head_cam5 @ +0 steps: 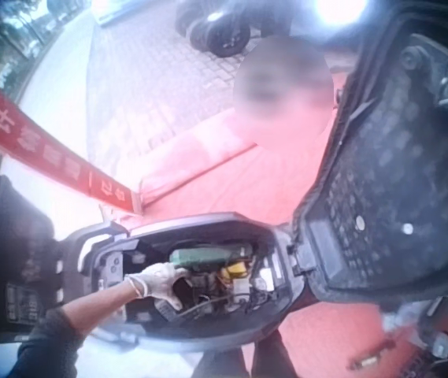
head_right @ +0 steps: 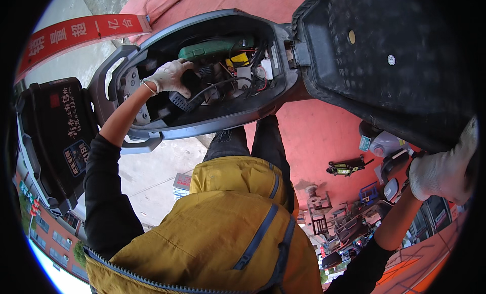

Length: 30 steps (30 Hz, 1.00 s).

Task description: The person opens a scooter's under-seat compartment, removes a small cylindrical part, and walks to a workbench. They then return to the scooter and use a screwdriver to remove a bolt and a cylindrical component from the handlebar area. The person inspects the removed part and walks back toward the workbench.

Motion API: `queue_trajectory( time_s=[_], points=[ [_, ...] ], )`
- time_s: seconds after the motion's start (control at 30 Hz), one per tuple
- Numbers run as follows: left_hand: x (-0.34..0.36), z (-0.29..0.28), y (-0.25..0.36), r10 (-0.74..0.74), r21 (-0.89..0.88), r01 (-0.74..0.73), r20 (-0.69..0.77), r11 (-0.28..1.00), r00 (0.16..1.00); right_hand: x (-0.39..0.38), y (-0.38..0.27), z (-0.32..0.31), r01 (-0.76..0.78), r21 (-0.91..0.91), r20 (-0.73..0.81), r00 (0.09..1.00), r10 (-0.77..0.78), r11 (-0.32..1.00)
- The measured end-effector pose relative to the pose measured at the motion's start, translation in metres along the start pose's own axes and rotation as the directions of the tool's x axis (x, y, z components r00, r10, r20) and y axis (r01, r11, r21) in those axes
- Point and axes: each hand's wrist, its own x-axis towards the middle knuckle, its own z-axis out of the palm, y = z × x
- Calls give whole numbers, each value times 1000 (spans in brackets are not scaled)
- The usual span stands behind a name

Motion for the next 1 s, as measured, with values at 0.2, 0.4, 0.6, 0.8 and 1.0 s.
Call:
queue_trajectory(
  time_s=[0.2,0.4,0.6,0.8,1.0],
  points=[
    [76,27,-17,-219,22,261,-478,965,850,5,14,-24,-236,185,44,972,232,954],
    [102,38,-25,-276,171,377,-428,910,861,1,1,-6,-143,-17,11,990,143,990],
    [36,20,63,-18,302,182,-473,936,881,2,-2,-9,-235,-31,-19,972,235,971],
    [-57,22,116,222,439,-42,-369,898,903,2,-2,-5,-209,88,-80,973,216,974],
    [-63,26,120,71,262,14,-311,965,948,-1,1,-6,-266,48,-104,957,270,963]
  ],
)
